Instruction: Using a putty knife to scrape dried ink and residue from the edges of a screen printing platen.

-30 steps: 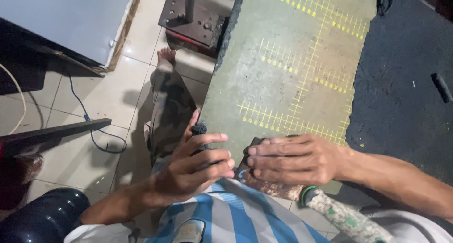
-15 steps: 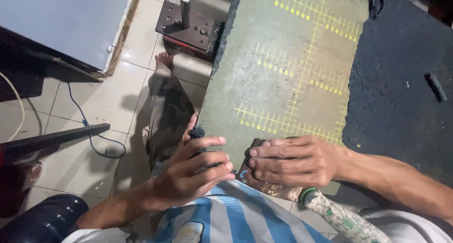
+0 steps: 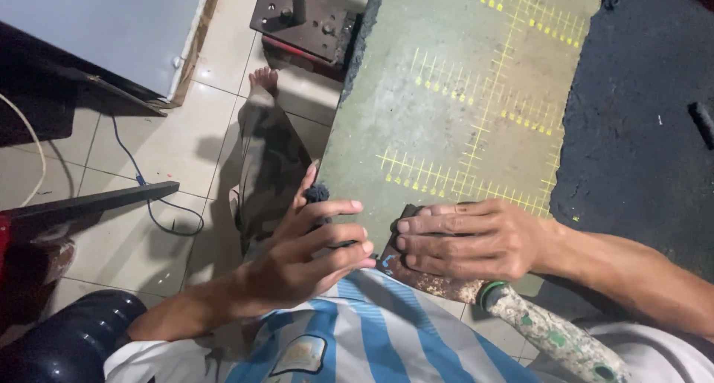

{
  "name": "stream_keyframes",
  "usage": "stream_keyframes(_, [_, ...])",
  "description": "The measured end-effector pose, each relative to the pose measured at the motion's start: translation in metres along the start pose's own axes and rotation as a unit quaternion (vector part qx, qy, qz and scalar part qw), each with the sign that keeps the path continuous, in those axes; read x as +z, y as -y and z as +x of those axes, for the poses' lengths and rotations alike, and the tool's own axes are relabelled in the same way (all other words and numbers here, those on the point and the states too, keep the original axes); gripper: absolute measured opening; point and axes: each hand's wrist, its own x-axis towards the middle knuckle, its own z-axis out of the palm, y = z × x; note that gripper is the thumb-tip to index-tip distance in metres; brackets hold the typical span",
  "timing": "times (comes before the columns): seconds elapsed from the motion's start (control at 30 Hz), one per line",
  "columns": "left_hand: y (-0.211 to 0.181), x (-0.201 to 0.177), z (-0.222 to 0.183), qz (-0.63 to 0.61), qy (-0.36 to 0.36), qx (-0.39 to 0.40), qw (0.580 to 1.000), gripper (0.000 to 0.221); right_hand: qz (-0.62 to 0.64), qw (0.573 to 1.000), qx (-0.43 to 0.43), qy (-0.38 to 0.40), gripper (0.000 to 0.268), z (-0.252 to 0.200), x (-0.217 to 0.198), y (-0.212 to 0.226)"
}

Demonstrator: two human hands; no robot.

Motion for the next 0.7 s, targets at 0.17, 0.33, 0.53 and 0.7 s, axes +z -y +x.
stream_keyframes(0.17, [0.002, -0.002, 0.0, -0.001, 0.025, 0.002, 1.0, 0.028, -0.034, 0.999, 0.008, 0.007, 0.023, 0.0, 0.006, 0.003])
stream_keyframes(0.33, [0.0, -0.005, 0.003, -0.002, 0.025, -0.002, 1.0, 0.029, 0.002, 1.0, 0.009, -0.012, 0.02, -0.004, 0.003, 0.0])
stream_keyframes(0.53, [0.003, 0.0, 0.0, -0.002, 0.012, 0.003, 1.0, 0.032, -0.019, 1.0, 0.016, -0.002, 0.02, 0.004, 0.004, 0.002])
stream_keyframes(0.7, [0.003, -0.004, 0.003, 0.031, 0.015, 0.013, 0.999, 0.034, 0.017, 1.0, 0.017, -0.002, 0.021, -0.005, 0.003, 0.0])
